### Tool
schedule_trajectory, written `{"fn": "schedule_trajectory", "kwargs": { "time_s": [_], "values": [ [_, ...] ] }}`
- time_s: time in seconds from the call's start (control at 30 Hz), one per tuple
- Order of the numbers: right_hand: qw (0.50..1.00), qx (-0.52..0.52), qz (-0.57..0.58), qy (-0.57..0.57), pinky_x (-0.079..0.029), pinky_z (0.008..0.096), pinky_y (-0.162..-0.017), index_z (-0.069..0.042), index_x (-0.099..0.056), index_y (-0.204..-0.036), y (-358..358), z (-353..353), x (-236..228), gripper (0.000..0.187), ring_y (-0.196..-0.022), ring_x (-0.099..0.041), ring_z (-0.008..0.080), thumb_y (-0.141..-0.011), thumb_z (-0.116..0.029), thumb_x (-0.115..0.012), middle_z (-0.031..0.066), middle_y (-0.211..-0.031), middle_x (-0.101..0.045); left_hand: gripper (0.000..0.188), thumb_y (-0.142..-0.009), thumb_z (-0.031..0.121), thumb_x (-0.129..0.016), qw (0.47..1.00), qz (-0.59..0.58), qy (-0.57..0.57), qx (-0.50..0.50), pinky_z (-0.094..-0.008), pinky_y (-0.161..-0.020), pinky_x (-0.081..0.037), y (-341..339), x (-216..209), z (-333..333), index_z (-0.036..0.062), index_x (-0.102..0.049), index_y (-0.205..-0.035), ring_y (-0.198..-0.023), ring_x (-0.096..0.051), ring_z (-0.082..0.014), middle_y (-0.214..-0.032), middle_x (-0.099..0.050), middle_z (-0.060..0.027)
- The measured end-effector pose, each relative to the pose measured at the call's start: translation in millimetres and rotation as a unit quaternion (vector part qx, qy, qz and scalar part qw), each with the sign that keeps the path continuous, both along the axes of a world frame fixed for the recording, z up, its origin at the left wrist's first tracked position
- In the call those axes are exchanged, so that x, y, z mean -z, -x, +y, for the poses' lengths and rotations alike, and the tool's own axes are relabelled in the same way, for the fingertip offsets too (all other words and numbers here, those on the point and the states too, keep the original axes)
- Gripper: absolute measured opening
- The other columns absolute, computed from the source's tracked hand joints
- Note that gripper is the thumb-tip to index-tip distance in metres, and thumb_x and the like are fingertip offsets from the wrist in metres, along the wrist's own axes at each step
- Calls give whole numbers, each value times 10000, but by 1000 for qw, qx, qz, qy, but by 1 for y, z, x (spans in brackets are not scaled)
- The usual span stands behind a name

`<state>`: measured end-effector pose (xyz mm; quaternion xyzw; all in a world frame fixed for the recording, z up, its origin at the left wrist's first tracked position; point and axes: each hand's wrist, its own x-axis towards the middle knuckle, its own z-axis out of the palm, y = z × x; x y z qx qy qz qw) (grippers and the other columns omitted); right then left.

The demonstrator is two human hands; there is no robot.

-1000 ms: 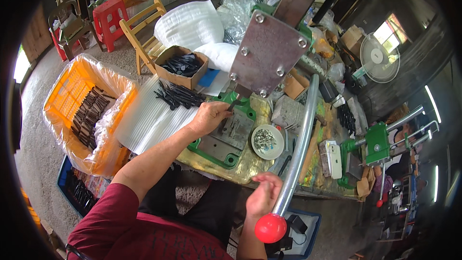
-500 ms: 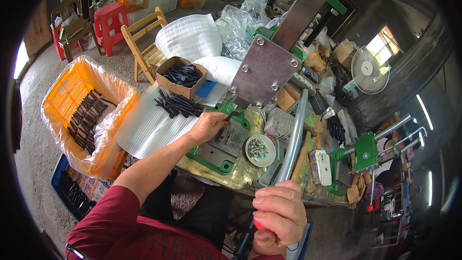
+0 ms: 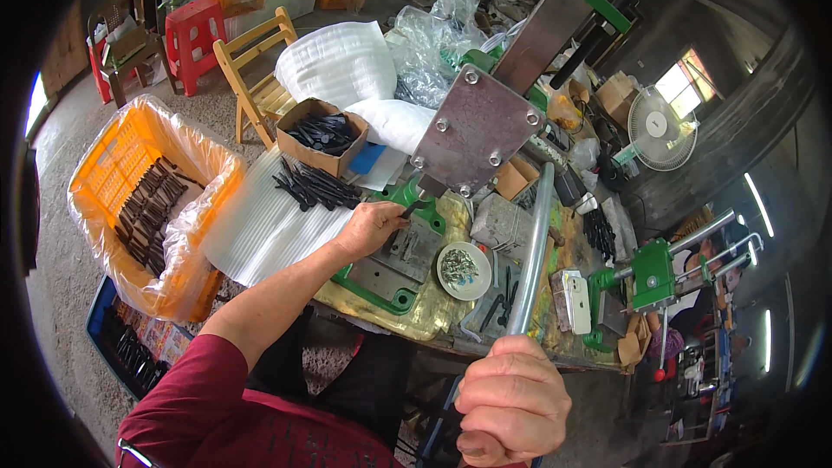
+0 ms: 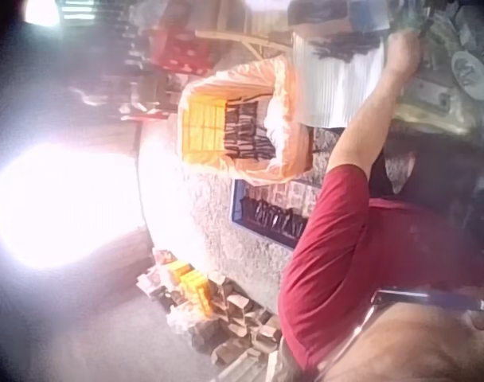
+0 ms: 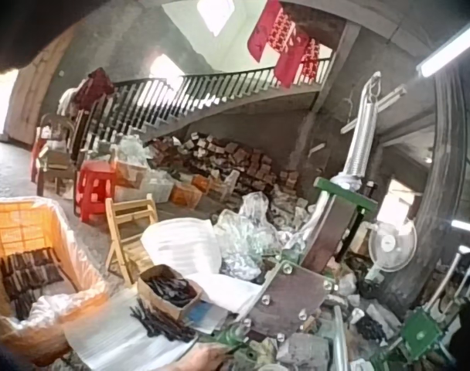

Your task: The person assembles small plastic components and small metal parts by hand using a manual press machine.

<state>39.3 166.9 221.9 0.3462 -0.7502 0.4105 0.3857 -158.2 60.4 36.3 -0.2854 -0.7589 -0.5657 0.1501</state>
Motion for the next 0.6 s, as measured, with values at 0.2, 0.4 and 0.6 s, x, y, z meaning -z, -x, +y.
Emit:
{"fn": "schedule_trajectory", "kwargs": {
  "time_s": [0.2, 0.4, 0.6],
  "values": [
    [994, -50, -15, -91, -378, 291, -534, -85, -501, -596, 0, 19, -1, 247, -516, -540, 160, -724, -276, -593, 29, -584, -539, 103, -706, 47, -603, 1000, -7, 3, 13, -354, -565, -421, 1, -2, 5, -2, -549, -779, -651, -542, -321, -698, -540, -160],
    [969, 85, 103, -205, -396, 307, -547, -87, -413, -562, 41, 32, 130, 240, -506, -500, 193, -665, -111, -629, 38, -590, -496, 128, -703, 64, -610, 999, 36, 15, -6, -359, -584, -427, 7, 7, 2, -7, -557, -796, -669, -537, -332, -702, -542, -162],
    [970, 61, 76, -225, -419, 326, -583, -58, -478, -604, 38, 29, 120, 125, -550, -526, 203, -672, -90, -579, 43, -623, -525, 130, -707, 52, -605, 999, 32, 18, -6, -343, -593, -433, 4, 11, 1, -10, -560, -812, -678, -542, -331, -724, -550, -159]
  ]
}}
